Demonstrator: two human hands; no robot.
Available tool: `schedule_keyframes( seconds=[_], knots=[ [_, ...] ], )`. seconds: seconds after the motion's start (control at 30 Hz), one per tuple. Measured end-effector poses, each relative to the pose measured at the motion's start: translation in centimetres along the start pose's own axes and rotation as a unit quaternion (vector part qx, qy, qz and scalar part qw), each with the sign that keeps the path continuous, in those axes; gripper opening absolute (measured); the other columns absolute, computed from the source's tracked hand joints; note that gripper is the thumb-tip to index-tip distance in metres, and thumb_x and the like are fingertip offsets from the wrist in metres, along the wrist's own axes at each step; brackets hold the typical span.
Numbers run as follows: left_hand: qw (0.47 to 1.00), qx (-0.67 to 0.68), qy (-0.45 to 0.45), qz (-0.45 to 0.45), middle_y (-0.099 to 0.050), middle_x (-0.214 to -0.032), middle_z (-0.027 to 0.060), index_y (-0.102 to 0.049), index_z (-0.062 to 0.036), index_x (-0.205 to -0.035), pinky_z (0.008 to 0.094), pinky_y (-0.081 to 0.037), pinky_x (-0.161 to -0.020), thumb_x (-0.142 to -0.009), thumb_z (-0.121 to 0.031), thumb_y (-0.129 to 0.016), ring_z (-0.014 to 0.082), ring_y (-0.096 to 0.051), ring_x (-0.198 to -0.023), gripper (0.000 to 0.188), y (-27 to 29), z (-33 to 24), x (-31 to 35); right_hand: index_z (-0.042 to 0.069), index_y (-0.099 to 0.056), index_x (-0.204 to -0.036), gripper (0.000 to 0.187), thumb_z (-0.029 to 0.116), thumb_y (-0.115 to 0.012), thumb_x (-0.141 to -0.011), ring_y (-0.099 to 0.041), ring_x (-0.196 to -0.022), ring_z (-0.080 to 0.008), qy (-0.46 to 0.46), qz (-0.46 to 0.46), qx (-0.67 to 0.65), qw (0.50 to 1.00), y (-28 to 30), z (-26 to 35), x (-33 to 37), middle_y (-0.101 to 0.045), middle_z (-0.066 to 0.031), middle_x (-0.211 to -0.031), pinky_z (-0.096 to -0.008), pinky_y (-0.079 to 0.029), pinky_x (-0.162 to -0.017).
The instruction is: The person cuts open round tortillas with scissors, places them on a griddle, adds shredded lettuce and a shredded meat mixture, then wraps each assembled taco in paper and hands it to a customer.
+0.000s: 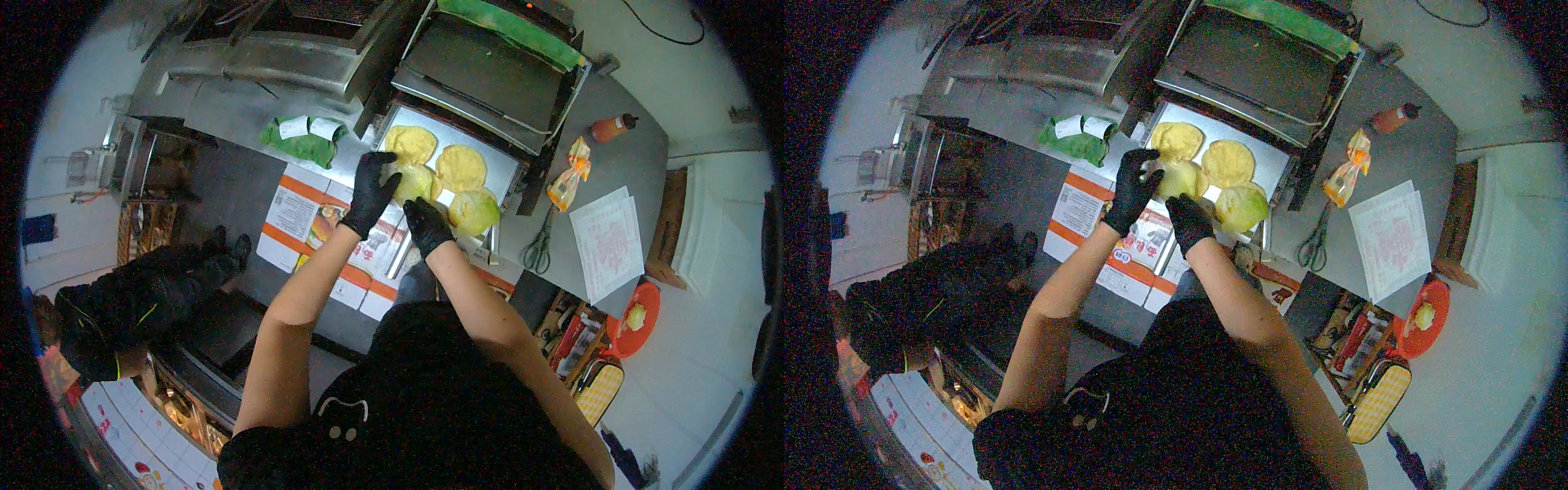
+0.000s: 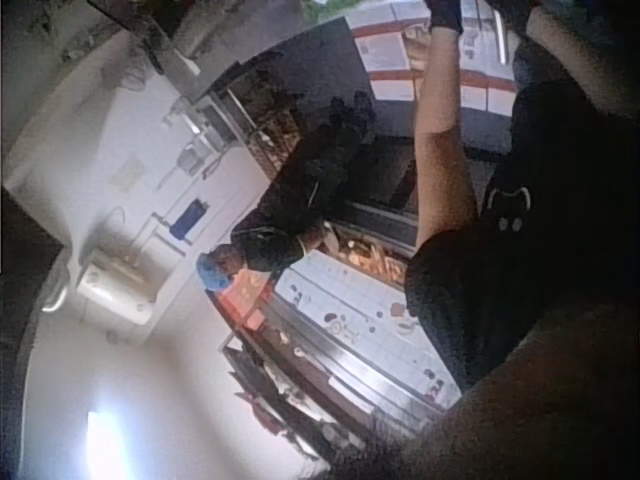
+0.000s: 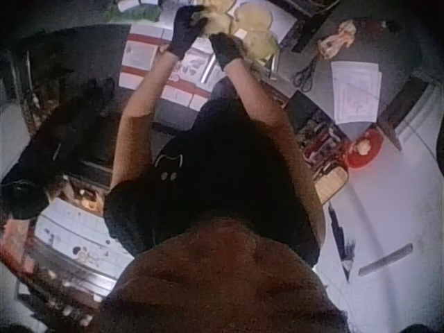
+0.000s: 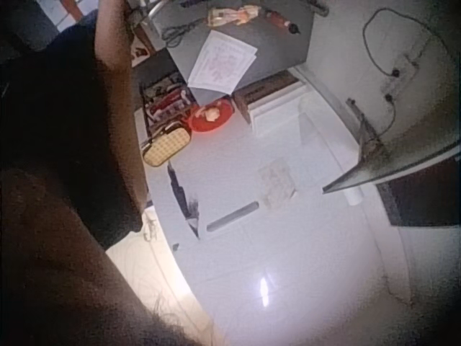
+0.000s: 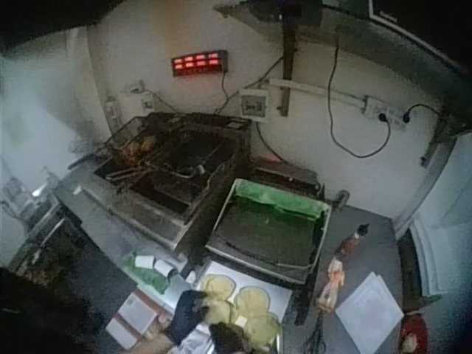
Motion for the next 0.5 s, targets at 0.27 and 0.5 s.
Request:
schedule_keyframes(
  seconds=[0.27,0.5],
  knots=[
    [0.971,0.078,0.227,0.014,-0.064,-0.076,0.0117,-0.059,-0.0008,-0.097,0.0285,-0.049,-0.063,-0.072,-0.013,-0.070,0.0178,-0.061,-0.068,0.030,-3.4,2.0,4.3,-0.002,-0.053,-0.108,0.027,0.015,-0.051,-0.087,-0.059,-0.085,-0.0270,0.000,-0.155,-0.207,0.966,-4.9,-10.9,-4.4,-0.059,-0.0168,-0.093,-0.0323,-0.053,-0.066],
    [0.988,-0.011,0.127,0.090,-0.063,-0.079,0.0113,-0.064,-0.0038,-0.087,0.0305,-0.049,-0.064,-0.068,-0.009,-0.067,0.0228,-0.062,-0.069,0.020,-2.6,1.5,2.1,0.000,-0.056,-0.102,0.023,0.011,-0.056,-0.082,-0.060,-0.074,-0.0206,-0.104,-0.046,-0.443,0.889,-0.7,-2.5,2.8,-0.060,-0.0119,-0.086,-0.0265,-0.051,-0.064]
  ],
)
Point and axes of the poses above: each hand's wrist, its own x-axis away from the middle knuckle, its own y-axis out of the back of the hand, z = x × y, the point moved 5 cm from there along -x, towards the middle knuckle
